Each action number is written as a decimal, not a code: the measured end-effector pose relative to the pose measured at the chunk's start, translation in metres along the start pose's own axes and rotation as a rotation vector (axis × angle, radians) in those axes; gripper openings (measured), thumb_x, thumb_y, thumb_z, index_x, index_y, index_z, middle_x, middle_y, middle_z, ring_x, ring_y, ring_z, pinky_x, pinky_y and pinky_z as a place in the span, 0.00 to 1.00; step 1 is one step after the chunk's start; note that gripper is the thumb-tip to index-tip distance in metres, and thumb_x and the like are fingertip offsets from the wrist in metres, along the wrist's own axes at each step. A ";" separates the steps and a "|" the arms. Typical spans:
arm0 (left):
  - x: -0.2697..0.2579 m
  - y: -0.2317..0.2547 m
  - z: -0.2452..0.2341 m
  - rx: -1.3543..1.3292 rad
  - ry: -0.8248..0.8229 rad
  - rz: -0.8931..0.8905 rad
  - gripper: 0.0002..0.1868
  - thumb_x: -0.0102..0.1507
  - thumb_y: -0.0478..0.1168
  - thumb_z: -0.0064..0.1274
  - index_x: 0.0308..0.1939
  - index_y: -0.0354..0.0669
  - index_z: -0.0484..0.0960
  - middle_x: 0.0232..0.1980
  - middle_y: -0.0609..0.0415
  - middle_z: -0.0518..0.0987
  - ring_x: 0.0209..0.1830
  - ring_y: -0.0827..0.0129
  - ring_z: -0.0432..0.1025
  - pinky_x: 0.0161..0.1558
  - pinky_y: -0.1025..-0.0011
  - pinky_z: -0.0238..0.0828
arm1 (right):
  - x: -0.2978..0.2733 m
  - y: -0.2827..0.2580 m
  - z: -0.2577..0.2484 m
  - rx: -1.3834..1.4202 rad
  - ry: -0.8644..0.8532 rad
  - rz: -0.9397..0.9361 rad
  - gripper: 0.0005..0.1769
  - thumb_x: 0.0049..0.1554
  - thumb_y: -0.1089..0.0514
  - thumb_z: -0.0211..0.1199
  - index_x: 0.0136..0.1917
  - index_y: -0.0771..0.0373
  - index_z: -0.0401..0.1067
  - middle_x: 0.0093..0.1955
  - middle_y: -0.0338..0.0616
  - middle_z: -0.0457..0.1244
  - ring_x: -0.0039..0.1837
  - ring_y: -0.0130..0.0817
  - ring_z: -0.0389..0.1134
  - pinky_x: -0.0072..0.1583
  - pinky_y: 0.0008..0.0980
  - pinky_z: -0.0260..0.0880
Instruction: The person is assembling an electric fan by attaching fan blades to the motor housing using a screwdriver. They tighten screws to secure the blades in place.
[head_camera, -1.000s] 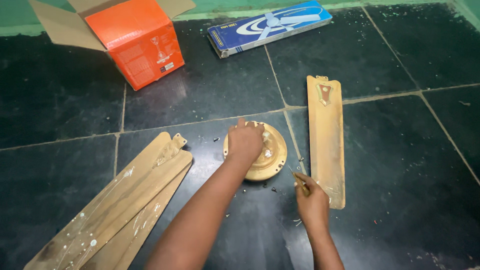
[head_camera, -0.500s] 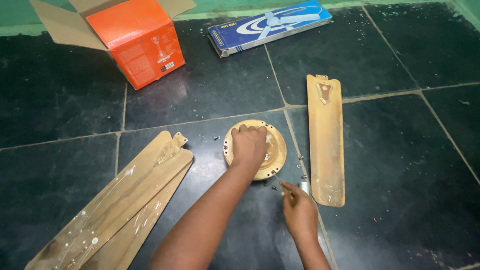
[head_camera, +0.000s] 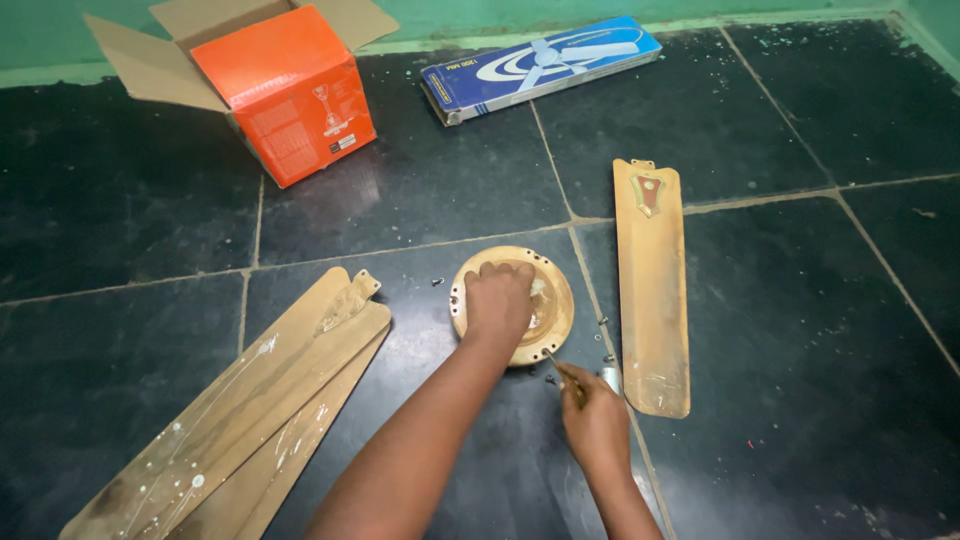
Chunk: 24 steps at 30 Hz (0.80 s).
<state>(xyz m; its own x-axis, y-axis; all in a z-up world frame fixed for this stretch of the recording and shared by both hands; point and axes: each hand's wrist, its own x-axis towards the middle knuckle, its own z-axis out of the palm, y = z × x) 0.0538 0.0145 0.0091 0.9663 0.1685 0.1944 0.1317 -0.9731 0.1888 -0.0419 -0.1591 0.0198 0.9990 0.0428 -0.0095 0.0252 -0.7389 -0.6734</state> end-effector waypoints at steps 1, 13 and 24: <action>0.001 0.000 0.001 0.008 -0.001 0.004 0.11 0.59 0.51 0.58 0.41 0.54 0.82 0.41 0.55 0.83 0.47 0.58 0.76 0.46 0.55 0.66 | 0.000 0.000 0.000 -0.005 -0.006 0.012 0.18 0.54 0.61 0.63 0.58 0.52 0.80 0.53 0.55 0.71 0.52 0.51 0.74 0.55 0.43 0.72; -0.001 0.003 -0.002 0.060 -0.051 -0.005 0.10 0.61 0.49 0.56 0.44 0.54 0.80 0.42 0.54 0.82 0.47 0.58 0.76 0.47 0.55 0.67 | 0.003 0.007 0.003 -0.002 -0.020 -0.094 0.16 0.55 0.61 0.63 0.57 0.55 0.80 0.53 0.53 0.71 0.53 0.51 0.73 0.55 0.42 0.72; -0.001 0.007 -0.008 0.001 -0.066 -0.043 0.15 0.58 0.51 0.59 0.45 0.53 0.80 0.44 0.52 0.82 0.49 0.56 0.76 0.48 0.55 0.67 | 0.012 0.016 -0.018 -0.213 -0.341 -0.231 0.16 0.54 0.60 0.65 0.56 0.49 0.81 0.50 0.47 0.71 0.53 0.48 0.72 0.57 0.41 0.71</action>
<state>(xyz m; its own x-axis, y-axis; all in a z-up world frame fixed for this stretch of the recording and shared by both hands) 0.0518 0.0085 0.0175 0.9722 0.1996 0.1223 0.1736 -0.9653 0.1950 -0.0291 -0.1821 0.0225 0.8982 0.4154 -0.1438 0.2886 -0.8040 -0.5199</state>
